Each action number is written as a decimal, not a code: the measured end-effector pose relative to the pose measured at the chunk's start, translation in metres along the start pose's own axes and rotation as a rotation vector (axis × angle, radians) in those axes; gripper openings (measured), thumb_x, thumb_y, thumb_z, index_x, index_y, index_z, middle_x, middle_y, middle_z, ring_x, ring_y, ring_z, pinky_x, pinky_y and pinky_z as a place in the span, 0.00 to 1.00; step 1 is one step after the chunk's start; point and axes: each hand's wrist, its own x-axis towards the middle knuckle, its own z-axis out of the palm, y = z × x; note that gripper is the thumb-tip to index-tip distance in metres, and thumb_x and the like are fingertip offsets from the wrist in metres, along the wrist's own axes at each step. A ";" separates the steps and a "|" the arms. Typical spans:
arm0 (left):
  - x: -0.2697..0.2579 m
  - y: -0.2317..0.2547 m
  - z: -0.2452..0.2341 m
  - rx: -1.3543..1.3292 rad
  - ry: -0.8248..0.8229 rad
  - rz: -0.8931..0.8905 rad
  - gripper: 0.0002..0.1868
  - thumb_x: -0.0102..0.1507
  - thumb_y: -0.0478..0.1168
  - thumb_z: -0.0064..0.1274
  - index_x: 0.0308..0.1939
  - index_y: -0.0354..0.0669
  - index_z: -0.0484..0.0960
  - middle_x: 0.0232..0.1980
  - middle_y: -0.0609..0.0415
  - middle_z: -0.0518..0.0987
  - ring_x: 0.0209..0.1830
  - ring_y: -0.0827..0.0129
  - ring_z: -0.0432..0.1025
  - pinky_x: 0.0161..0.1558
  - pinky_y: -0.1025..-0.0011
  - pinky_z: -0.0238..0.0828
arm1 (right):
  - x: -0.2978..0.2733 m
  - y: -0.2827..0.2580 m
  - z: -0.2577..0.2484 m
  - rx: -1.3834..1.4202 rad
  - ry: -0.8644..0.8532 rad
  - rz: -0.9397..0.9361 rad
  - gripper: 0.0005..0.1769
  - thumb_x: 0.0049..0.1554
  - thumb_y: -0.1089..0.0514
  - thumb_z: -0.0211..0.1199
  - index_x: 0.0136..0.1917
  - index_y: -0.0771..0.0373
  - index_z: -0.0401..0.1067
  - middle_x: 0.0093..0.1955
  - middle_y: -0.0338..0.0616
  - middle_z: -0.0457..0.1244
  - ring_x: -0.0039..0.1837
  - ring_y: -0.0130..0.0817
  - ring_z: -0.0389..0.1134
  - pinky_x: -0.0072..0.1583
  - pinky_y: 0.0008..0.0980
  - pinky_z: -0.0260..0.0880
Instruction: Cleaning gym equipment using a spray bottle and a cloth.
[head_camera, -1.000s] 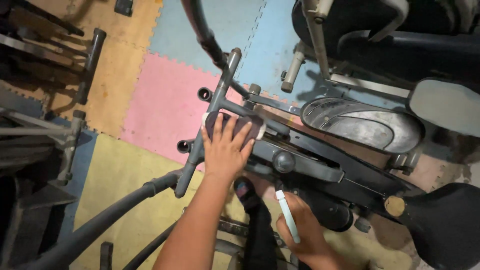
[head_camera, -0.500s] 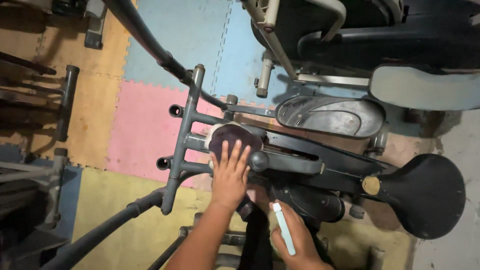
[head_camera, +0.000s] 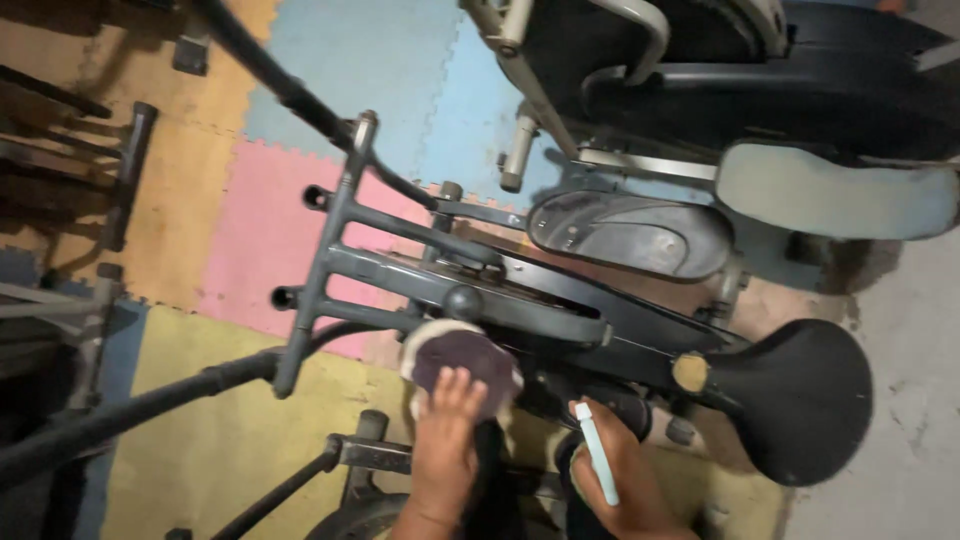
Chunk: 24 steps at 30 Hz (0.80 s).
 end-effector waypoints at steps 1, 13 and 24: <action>-0.007 0.012 0.006 0.032 -0.022 0.103 0.30 0.59 0.33 0.50 0.67 0.47 0.74 0.75 0.50 0.70 0.78 0.53 0.60 0.75 0.47 0.49 | -0.005 0.010 -0.004 -0.029 0.054 -0.067 0.33 0.50 0.65 0.61 0.70 0.64 0.63 0.67 0.52 0.65 0.59 0.46 0.71 0.60 0.40 0.69; 0.090 -0.003 0.085 0.512 -0.073 0.237 0.37 0.65 0.41 0.43 0.80 0.47 0.56 0.83 0.52 0.55 0.78 0.62 0.58 0.75 0.57 0.49 | -0.045 0.090 -0.025 0.050 0.151 0.104 0.34 0.48 0.65 0.61 0.70 0.63 0.67 0.63 0.46 0.68 0.54 0.33 0.72 0.58 0.29 0.69; 0.032 -0.025 0.292 0.464 -0.357 0.554 0.33 0.64 0.39 0.40 0.76 0.38 0.62 0.78 0.50 0.64 0.74 0.56 0.62 0.71 0.64 0.55 | -0.021 0.084 -0.018 -0.070 0.085 0.198 0.34 0.51 0.59 0.58 0.72 0.62 0.63 0.68 0.49 0.66 0.62 0.44 0.71 0.61 0.36 0.69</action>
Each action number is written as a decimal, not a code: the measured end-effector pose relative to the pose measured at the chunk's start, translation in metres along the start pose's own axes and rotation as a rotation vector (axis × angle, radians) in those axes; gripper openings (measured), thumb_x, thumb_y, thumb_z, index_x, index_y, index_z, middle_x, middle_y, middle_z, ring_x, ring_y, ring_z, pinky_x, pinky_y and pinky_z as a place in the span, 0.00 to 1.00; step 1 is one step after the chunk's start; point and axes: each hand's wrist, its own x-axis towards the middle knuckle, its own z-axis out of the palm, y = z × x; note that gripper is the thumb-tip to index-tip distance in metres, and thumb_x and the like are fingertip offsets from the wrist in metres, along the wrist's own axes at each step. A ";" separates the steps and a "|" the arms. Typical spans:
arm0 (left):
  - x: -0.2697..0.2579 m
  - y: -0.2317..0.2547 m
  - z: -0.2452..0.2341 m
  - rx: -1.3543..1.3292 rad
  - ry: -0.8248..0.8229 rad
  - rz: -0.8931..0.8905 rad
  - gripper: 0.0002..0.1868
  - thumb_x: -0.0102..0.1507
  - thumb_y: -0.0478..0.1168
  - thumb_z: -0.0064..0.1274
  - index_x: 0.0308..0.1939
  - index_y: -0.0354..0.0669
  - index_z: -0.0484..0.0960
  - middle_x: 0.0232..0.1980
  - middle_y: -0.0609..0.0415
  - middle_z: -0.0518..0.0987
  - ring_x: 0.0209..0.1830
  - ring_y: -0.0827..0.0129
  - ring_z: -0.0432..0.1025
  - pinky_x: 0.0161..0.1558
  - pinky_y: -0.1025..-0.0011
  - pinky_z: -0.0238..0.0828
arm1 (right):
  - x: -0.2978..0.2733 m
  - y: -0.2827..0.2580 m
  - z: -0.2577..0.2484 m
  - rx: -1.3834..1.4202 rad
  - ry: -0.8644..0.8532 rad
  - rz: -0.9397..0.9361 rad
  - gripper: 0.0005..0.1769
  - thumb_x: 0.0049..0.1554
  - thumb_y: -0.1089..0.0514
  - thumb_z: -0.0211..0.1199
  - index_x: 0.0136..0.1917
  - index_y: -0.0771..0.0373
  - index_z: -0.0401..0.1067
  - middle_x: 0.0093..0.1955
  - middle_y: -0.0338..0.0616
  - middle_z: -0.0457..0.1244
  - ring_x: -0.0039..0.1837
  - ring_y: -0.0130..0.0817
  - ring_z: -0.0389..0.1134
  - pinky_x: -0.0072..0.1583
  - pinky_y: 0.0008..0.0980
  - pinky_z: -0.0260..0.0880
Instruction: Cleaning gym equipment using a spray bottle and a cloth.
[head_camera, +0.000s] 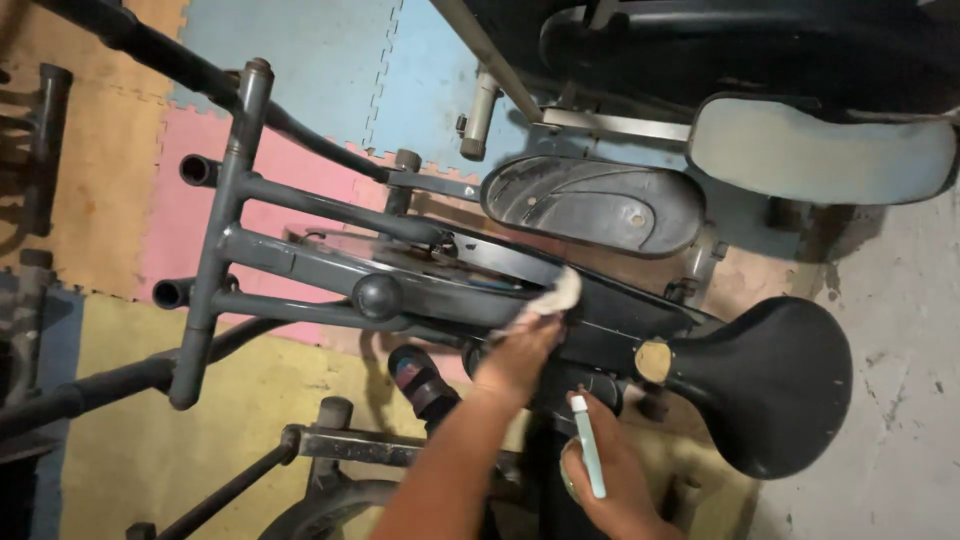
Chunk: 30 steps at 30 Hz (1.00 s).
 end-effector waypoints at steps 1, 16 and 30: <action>0.009 0.014 0.043 0.085 -0.111 0.090 0.32 0.64 0.41 0.39 0.73 0.34 0.66 0.76 0.45 0.65 0.80 0.52 0.55 0.74 0.63 0.49 | 0.001 0.001 -0.002 0.025 -0.012 0.043 0.37 0.50 0.59 0.59 0.73 0.60 0.62 0.69 0.46 0.66 0.64 0.40 0.72 0.62 0.34 0.69; -0.009 -0.051 -0.177 -0.270 0.365 -0.194 0.24 0.62 0.32 0.49 0.64 0.38 0.75 0.65 0.51 0.78 0.62 0.61 0.75 0.65 0.59 0.64 | -0.024 0.053 0.006 -0.077 -0.081 0.134 0.41 0.51 0.53 0.58 0.77 0.56 0.57 0.74 0.49 0.61 0.69 0.46 0.67 0.64 0.38 0.68; -0.038 -0.099 -0.239 -1.331 0.373 -0.765 0.22 0.70 0.38 0.38 0.65 0.37 0.77 0.66 0.54 0.79 0.67 0.69 0.71 0.67 0.73 0.62 | 0.033 -0.032 0.001 -0.151 -0.200 -0.059 0.29 0.48 0.59 0.57 0.65 0.61 0.66 0.60 0.49 0.67 0.58 0.57 0.68 0.57 0.49 0.68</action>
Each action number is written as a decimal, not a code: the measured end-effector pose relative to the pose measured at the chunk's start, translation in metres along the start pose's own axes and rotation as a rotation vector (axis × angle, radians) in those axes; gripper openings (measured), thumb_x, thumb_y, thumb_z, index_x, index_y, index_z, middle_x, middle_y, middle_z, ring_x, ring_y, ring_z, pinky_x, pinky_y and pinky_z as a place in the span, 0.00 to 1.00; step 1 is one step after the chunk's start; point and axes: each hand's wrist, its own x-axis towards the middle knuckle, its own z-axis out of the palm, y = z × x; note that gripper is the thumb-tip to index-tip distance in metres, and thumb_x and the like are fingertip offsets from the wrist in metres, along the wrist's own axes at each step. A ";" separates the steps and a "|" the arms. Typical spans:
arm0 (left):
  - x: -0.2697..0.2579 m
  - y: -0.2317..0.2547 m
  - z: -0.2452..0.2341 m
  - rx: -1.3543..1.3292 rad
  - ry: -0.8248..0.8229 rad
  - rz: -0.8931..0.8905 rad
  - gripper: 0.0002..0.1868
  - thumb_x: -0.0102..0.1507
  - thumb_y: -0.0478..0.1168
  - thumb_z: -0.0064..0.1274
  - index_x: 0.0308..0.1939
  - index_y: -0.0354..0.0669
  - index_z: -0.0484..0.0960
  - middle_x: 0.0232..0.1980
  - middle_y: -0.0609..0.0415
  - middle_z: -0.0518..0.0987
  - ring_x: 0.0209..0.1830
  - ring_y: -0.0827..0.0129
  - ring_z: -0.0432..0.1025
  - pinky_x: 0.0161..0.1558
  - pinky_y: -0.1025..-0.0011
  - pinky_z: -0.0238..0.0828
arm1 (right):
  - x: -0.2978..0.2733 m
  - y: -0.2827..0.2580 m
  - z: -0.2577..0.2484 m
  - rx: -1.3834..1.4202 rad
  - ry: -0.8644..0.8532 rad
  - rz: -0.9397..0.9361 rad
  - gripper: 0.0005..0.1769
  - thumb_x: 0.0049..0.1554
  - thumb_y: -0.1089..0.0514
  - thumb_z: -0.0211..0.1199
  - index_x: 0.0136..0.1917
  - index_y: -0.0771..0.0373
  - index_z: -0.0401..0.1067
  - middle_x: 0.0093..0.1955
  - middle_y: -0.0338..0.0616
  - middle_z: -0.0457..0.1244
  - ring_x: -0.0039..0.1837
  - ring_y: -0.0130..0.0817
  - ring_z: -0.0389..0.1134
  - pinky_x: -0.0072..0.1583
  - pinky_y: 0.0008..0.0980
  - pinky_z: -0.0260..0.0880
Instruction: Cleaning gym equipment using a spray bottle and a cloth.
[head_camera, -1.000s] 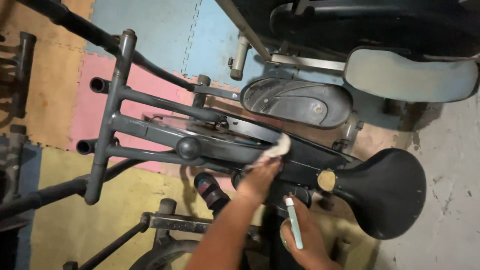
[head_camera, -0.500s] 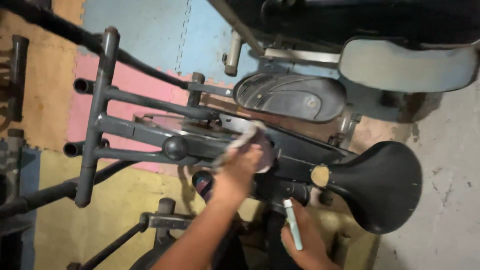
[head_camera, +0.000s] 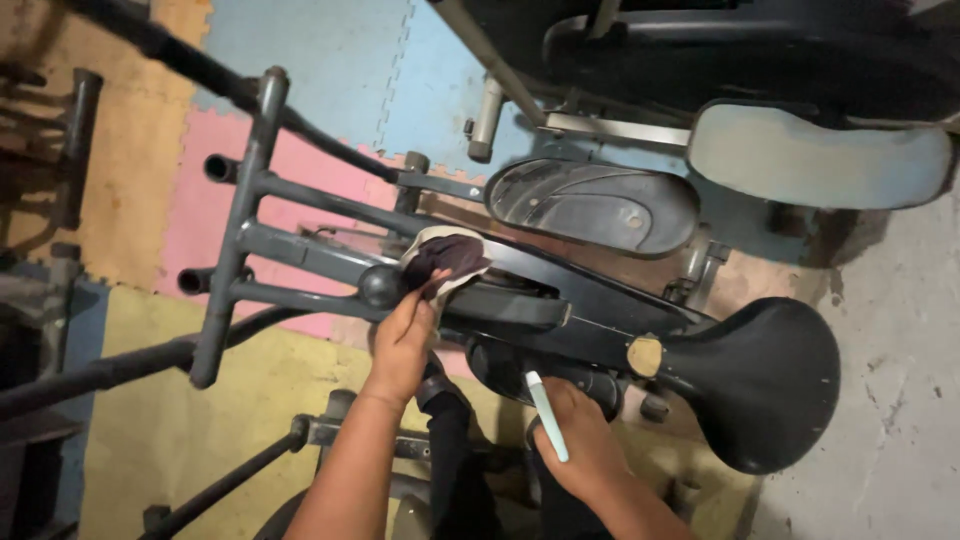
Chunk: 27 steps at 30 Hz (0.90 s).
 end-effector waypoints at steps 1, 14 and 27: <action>0.001 0.000 -0.001 -0.046 -0.008 -0.035 0.22 0.69 0.38 0.38 0.65 0.37 0.77 0.67 0.54 0.79 0.67 0.69 0.71 0.68 0.73 0.60 | 0.004 -0.010 -0.001 -0.015 0.030 -0.071 0.27 0.48 0.60 0.55 0.62 0.63 0.69 0.58 0.51 0.68 0.56 0.58 0.69 0.56 0.48 0.69; 0.004 -0.005 -0.002 -0.080 -0.011 -0.144 0.22 0.70 0.42 0.42 0.66 0.41 0.79 0.39 0.61 0.78 0.35 0.76 0.67 0.41 0.80 0.63 | 0.020 -0.003 0.027 -0.079 0.062 -0.085 0.32 0.49 0.58 0.59 0.68 0.62 0.64 0.63 0.58 0.64 0.57 0.64 0.68 0.58 0.52 0.68; 0.005 0.007 0.004 0.049 -0.062 -0.085 0.22 0.70 0.40 0.41 0.65 0.42 0.79 0.58 0.60 0.78 0.59 0.72 0.65 0.59 0.75 0.59 | 0.016 -0.018 0.020 0.002 0.060 -0.176 0.27 0.49 0.61 0.57 0.62 0.65 0.66 0.57 0.55 0.66 0.56 0.59 0.66 0.56 0.49 0.67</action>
